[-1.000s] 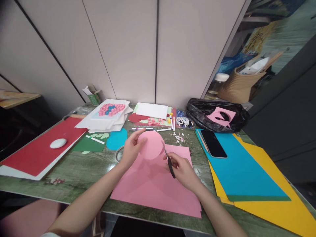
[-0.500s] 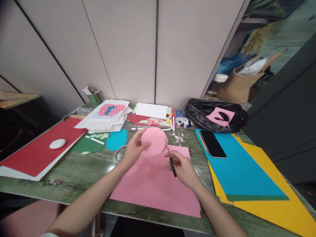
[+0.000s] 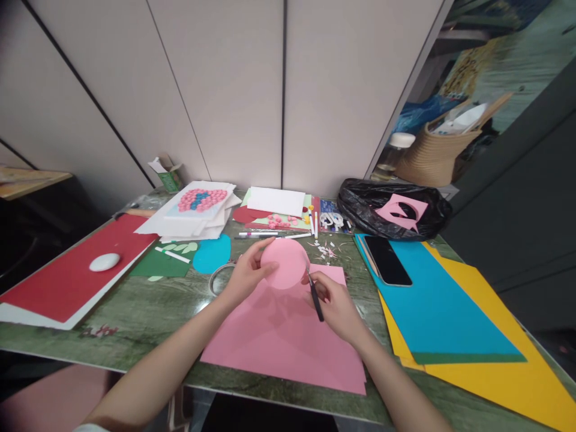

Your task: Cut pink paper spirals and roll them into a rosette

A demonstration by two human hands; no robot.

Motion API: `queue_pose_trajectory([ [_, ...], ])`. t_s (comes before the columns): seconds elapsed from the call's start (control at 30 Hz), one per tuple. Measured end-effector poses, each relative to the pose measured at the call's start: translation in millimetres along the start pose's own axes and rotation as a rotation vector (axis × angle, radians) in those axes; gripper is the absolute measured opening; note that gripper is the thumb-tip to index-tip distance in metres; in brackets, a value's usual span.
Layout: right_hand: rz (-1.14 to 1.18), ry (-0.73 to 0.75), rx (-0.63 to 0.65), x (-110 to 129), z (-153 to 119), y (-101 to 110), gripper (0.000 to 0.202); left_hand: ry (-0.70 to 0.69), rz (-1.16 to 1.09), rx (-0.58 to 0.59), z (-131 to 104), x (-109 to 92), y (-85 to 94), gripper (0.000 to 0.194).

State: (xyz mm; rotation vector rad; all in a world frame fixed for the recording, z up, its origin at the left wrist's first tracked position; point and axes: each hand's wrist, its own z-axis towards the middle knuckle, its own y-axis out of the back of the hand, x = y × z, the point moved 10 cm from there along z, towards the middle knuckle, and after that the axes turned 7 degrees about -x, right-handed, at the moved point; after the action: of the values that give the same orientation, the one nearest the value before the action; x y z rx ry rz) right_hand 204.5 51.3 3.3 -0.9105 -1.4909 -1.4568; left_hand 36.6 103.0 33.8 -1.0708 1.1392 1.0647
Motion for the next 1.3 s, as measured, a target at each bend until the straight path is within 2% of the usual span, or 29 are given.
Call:
queue_pose_trajectory([
  [0.57,-0.029,0.017,0.008,4.0,-1.2,-0.1,0.024,-0.028,-0.028,-0.035,3.2,3.1,7.0,0.064],
  [1.3,-0.024,0.010,0.037,2.5,-1.9,-2.0,0.023,-0.085,-0.021,-0.107,3.0,-6.0,16.9,0.059],
])
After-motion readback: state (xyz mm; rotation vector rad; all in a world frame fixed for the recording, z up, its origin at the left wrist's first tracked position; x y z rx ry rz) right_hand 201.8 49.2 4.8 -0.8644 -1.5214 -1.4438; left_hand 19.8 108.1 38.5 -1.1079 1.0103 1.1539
